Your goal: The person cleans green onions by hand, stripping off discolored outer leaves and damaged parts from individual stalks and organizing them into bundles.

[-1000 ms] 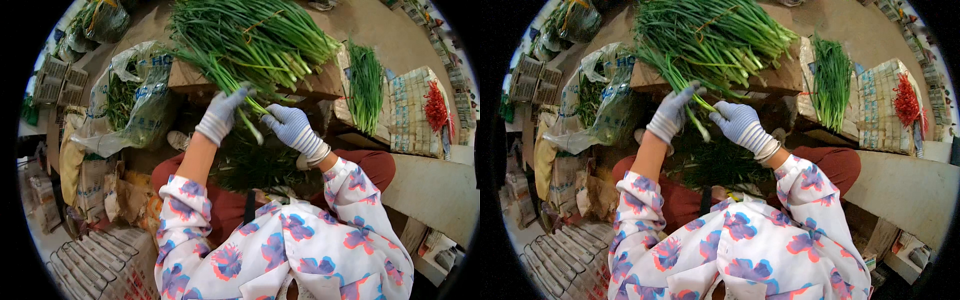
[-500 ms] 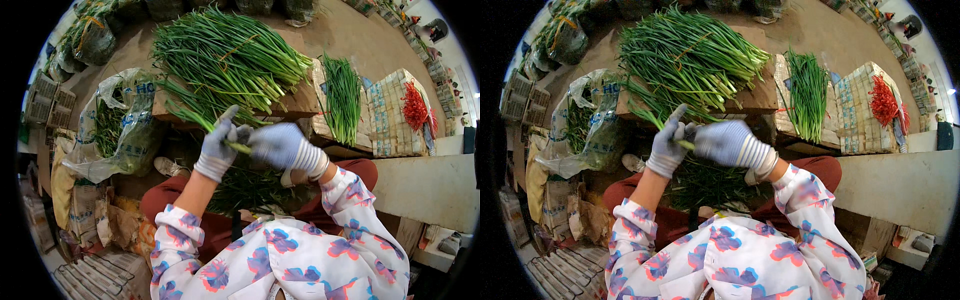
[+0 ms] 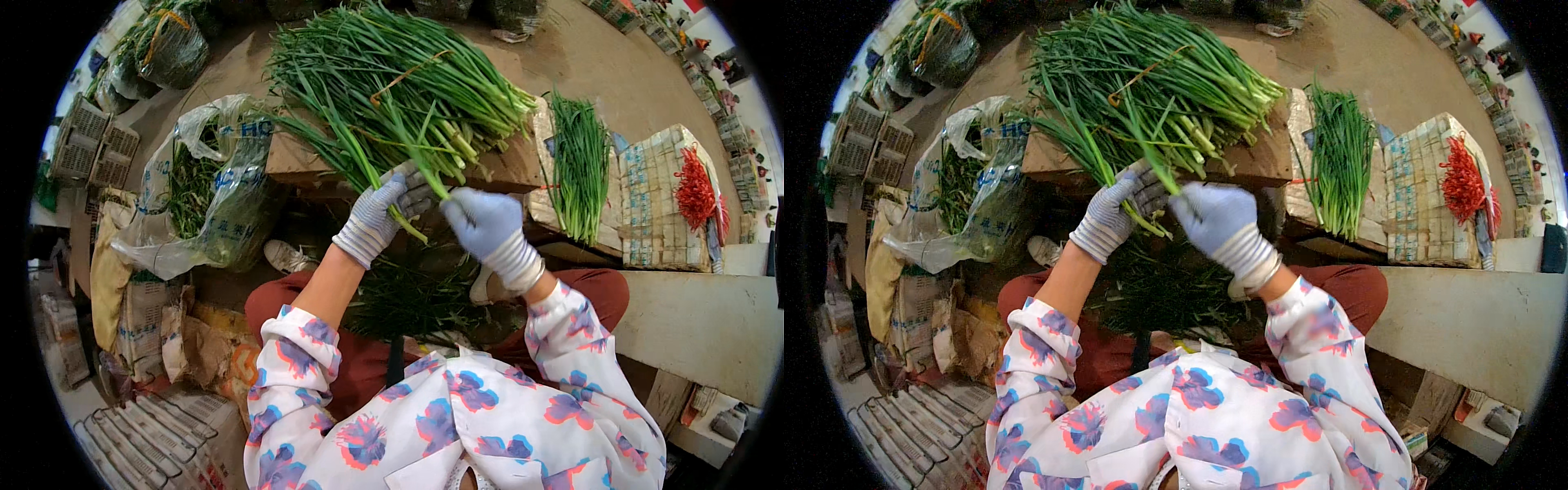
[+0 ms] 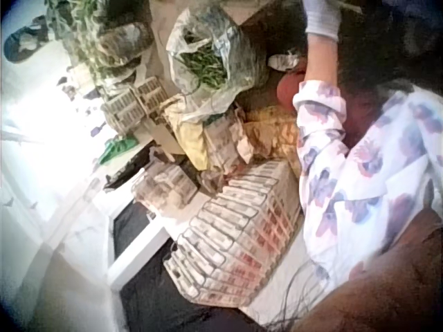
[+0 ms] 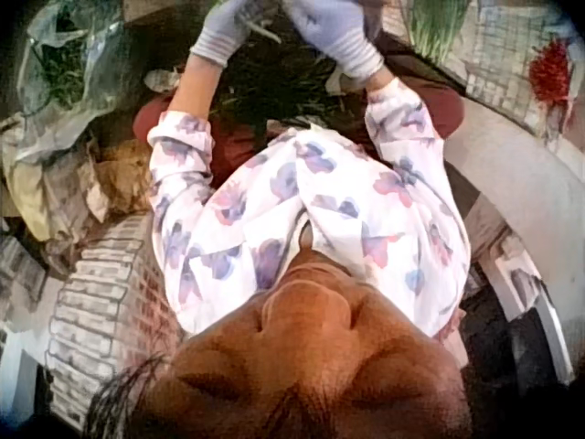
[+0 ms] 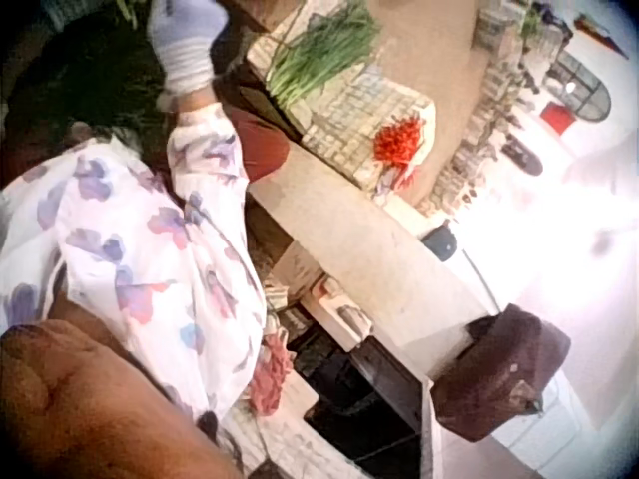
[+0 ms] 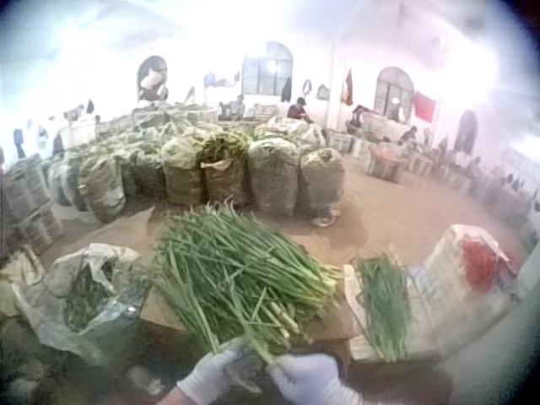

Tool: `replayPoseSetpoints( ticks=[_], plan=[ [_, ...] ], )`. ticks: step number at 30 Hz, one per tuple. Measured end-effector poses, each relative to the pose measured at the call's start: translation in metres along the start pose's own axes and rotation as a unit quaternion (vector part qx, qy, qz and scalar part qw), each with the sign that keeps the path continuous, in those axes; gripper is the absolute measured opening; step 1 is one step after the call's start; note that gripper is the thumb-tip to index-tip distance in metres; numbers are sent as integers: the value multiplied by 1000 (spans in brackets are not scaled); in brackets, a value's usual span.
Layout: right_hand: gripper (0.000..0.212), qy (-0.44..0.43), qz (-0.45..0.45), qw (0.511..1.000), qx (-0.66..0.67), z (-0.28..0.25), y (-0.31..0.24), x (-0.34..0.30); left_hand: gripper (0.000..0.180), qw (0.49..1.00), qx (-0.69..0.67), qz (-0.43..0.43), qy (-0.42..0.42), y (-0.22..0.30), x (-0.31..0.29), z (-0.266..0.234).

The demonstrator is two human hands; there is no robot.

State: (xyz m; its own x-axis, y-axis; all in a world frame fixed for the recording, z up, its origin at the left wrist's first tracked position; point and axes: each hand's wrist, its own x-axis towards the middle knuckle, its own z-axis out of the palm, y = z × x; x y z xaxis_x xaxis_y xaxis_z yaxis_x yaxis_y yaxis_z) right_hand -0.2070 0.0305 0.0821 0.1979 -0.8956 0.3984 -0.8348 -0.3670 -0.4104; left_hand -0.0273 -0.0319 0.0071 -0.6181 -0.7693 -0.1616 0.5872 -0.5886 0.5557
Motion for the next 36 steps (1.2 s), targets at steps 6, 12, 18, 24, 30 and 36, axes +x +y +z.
replayPoseSetpoints(
  ticks=[6, 12, 18, 24, 30, 36],
  plan=[
    [21, -118, 255, 871, 403, 43, -9, -40, 42, 1000, 25, -5, -1, -6, -7, -5],
    [21, -75, 369, 775, 507, 77, 2, -37, 39, 997, 78, -3, 14, -19, -12, -3],
    [14, 125, 331, 768, 533, 88, -8, -43, 35, 994, 60, 16, 86, -25, -14, -9],
    [11, -44, 190, 808, 556, 55, 3, -80, 25, 983, -68, 82, 151, 5, -19, -18],
    [34, -293, -96, 950, -47, -10, 55, -59, 12, 953, -97, 275, 81, 98, -51, -11],
    [29, -99, 84, 973, -189, 12, 86, 40, 21, 990, -81, 79, 80, 47, -5, -5]
  ],
)
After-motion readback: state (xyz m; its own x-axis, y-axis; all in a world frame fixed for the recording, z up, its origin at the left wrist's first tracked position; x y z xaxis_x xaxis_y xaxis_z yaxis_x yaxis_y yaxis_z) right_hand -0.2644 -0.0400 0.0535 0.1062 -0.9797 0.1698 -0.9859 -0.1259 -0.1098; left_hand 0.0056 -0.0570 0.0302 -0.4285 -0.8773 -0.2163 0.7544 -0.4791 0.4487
